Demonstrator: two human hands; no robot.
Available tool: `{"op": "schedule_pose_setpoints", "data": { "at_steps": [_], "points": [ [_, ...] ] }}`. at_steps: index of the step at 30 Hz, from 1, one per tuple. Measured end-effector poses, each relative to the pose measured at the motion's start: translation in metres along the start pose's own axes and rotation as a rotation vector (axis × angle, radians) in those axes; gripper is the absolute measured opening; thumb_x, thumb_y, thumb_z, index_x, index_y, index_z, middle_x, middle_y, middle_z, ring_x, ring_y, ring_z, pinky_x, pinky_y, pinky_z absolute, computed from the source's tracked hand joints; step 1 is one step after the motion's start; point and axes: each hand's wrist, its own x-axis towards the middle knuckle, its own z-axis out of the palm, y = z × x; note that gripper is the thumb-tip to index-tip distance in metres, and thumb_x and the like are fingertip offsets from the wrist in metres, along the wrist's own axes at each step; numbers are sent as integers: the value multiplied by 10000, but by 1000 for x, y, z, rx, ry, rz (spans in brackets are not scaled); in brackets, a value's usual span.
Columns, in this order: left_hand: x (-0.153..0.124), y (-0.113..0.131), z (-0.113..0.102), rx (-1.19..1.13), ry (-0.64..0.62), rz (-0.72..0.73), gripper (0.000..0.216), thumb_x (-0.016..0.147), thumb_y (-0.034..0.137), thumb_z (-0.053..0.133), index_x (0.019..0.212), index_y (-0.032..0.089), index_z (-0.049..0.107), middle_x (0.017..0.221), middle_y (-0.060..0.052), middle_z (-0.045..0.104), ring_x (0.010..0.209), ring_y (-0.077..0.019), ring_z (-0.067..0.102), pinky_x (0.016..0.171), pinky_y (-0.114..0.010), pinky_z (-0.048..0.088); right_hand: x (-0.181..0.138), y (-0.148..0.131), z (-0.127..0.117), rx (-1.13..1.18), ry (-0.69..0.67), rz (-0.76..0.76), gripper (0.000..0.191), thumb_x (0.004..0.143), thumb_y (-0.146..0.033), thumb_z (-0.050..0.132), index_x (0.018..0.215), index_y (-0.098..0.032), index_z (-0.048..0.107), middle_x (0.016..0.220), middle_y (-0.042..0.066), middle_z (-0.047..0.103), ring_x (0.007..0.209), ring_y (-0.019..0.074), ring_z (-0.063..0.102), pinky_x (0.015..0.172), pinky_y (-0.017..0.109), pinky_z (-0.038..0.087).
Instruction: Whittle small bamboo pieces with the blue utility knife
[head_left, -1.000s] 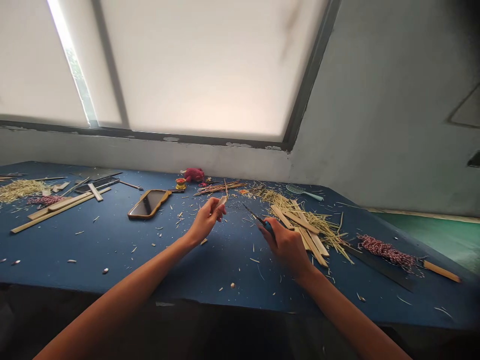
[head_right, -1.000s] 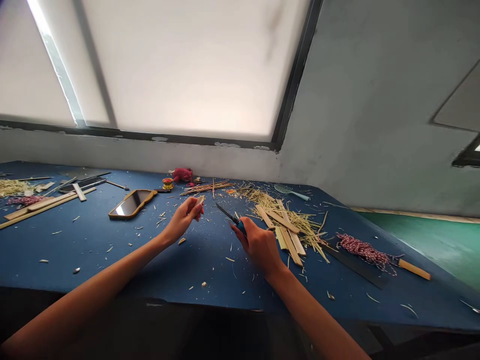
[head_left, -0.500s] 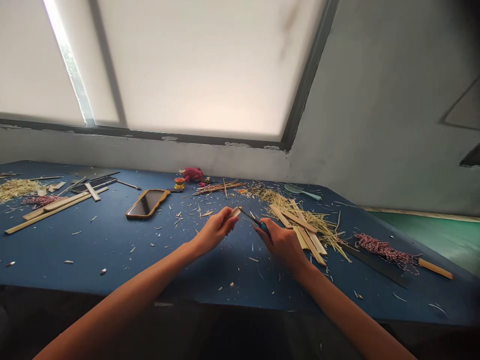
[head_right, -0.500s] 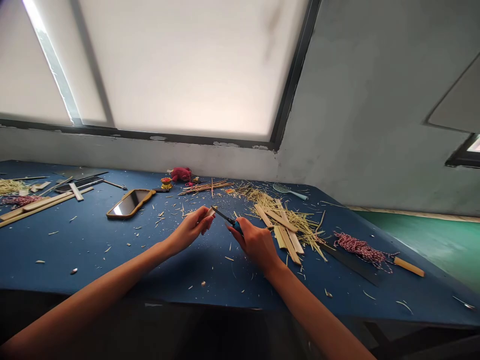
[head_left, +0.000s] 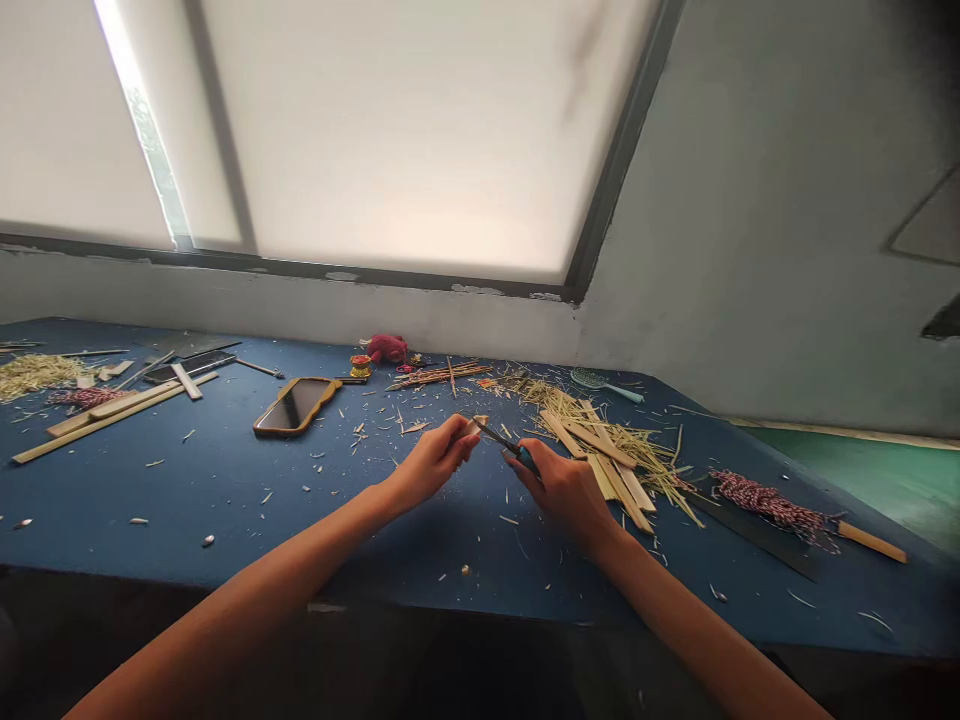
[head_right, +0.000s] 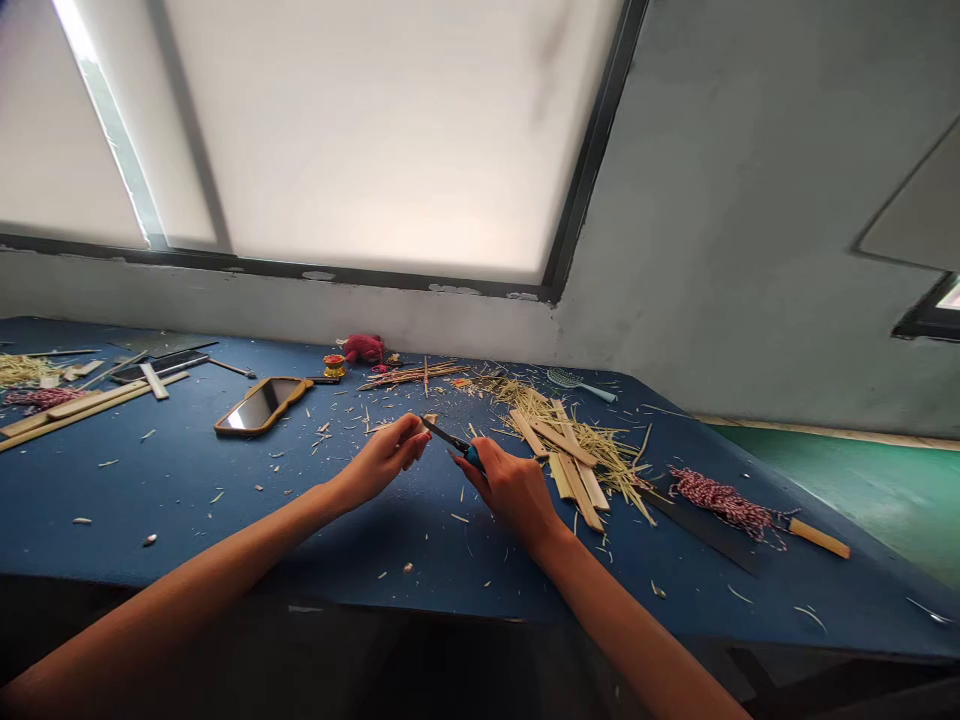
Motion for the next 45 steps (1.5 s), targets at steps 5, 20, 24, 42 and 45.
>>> {"op": "schedule_pose_setpoints", "data": {
  "at_steps": [5, 20, 24, 42, 45],
  "points": [
    [0, -2, 1, 3, -2, 4, 253, 943, 421, 373, 823, 199, 395, 658, 44, 428, 572, -82, 370, 540, -216, 327, 0, 0, 0, -4, -2, -1, 276, 956, -386, 413, 973, -142, 543, 690, -4, 609, 504, 86, 529, 469, 196, 273],
    [5, -14, 0, -228, 26, -90, 316, 904, 485, 429, 858, 178, 488, 888, -71, 656, 799, -155, 612, 699, -280, 466, 0, 5, -3, 6, 7, 168, 349, 963, -438, 352, 1027, -153, 544, 711, 17, 640, 535, 131, 570, 493, 228, 304],
    [7, -29, -6, -5, 199, -199, 331, 770, 493, 620, 816, 168, 666, 986, -78, 637, 857, -186, 607, 760, -305, 477, 9, 1, -4, 6, -23, 311, 435, 974, -448, 271, 1176, -135, 494, 963, 97, 644, 693, 178, 622, 537, 249, 376],
    [11, -38, -18, 218, 384, -131, 137, 759, 303, 628, 791, 190, 559, 688, 13, 614, 628, -124, 587, 596, -232, 446, 60, -46, 0, -56, -386, 330, 291, 992, -359, 236, 996, -168, 455, 717, 74, 676, 654, 217, 666, 486, 251, 275],
    [12, -40, -15, 217, 383, -111, 161, 779, 340, 611, 789, 188, 558, 723, 1, 614, 626, -123, 585, 595, -236, 454, 57, -52, 5, -31, -403, 318, 260, 995, -352, 235, 1031, -171, 418, 703, 60, 675, 653, 219, 672, 489, 254, 270]
  ]
}}
